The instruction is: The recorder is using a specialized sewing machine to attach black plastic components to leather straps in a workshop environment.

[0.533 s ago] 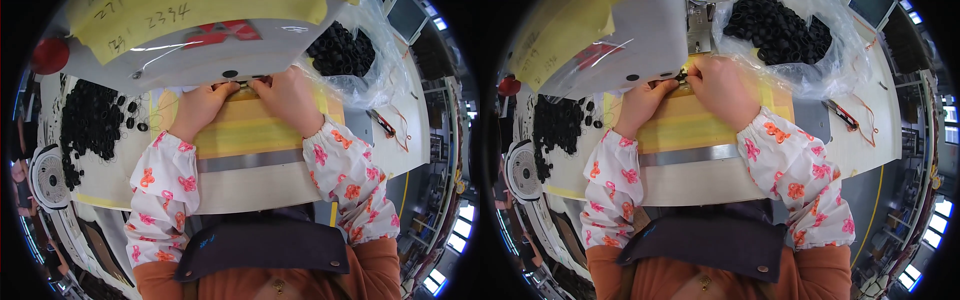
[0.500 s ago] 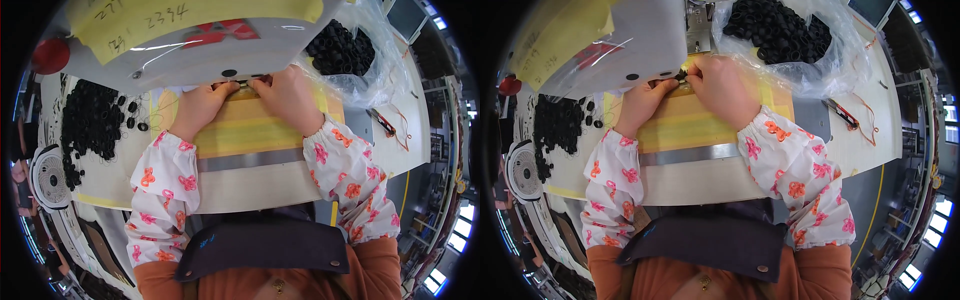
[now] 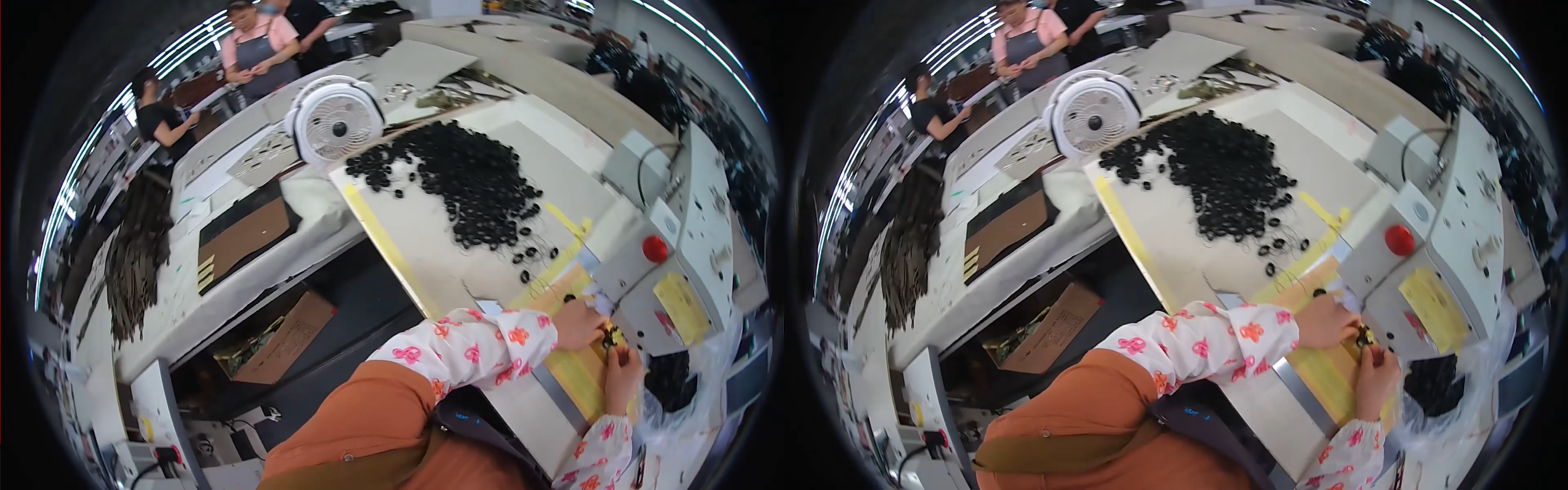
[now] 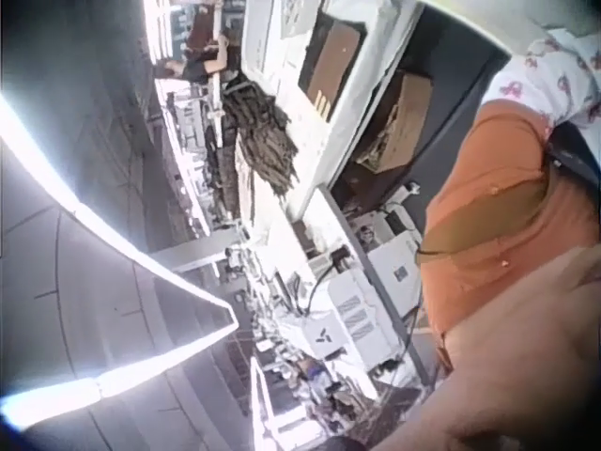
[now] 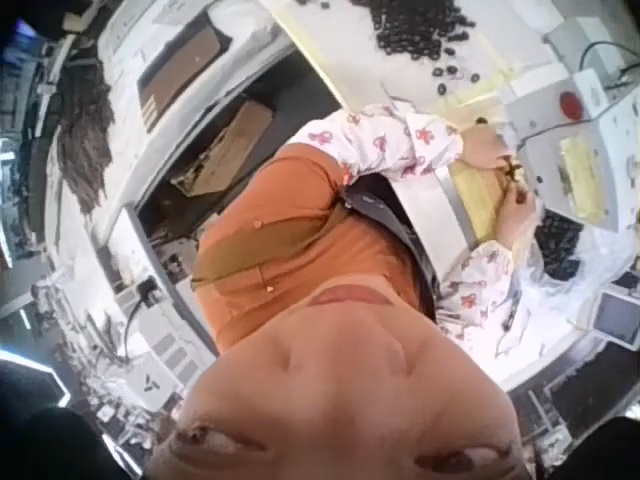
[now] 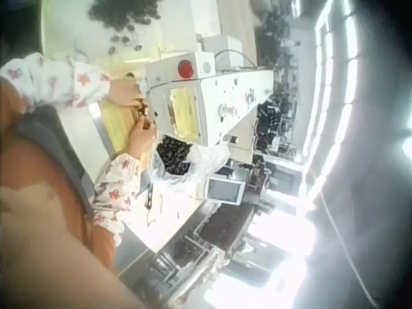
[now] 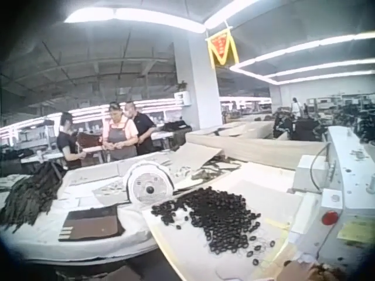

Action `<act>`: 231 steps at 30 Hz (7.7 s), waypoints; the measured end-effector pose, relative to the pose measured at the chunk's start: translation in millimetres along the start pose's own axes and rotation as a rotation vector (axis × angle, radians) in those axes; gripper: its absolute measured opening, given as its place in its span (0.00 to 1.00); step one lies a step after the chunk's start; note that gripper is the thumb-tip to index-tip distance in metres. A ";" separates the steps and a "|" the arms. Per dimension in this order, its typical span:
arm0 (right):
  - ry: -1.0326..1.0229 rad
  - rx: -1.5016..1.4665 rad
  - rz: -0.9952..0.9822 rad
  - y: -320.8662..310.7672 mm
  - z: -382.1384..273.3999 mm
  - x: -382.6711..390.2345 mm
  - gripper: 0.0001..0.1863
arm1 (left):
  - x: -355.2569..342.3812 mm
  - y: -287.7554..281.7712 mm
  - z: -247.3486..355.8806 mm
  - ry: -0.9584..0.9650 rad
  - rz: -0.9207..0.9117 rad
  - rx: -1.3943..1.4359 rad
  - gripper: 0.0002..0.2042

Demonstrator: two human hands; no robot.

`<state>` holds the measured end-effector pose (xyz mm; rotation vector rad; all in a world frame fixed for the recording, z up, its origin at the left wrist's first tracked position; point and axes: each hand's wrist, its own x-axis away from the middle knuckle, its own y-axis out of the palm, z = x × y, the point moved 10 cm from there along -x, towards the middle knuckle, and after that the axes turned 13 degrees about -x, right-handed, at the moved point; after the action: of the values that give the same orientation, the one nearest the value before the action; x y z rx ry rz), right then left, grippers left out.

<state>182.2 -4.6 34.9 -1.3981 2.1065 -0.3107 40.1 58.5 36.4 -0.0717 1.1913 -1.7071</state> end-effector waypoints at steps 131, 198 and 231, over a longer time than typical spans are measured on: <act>-0.082 -0.033 0.048 1.9 -22.8 -5.5 0.05 | -12.0 27.6 -13.5 -0.164 -0.422 -0.067 0.13; 0.288 -0.871 -0.013 17.1 3.1 11.2 0.11 | -4.0 20.6 -5.7 -0.201 -0.370 0.557 0.06; -0.379 -0.136 -0.046 16.0 -61.9 20.0 0.11 | 0.1 21.9 7.2 -0.121 -0.477 0.361 0.08</act>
<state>128.2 -23.5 69.9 -1.4534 1.8116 0.0797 58.9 53.6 24.1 -0.2504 0.7983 -2.2773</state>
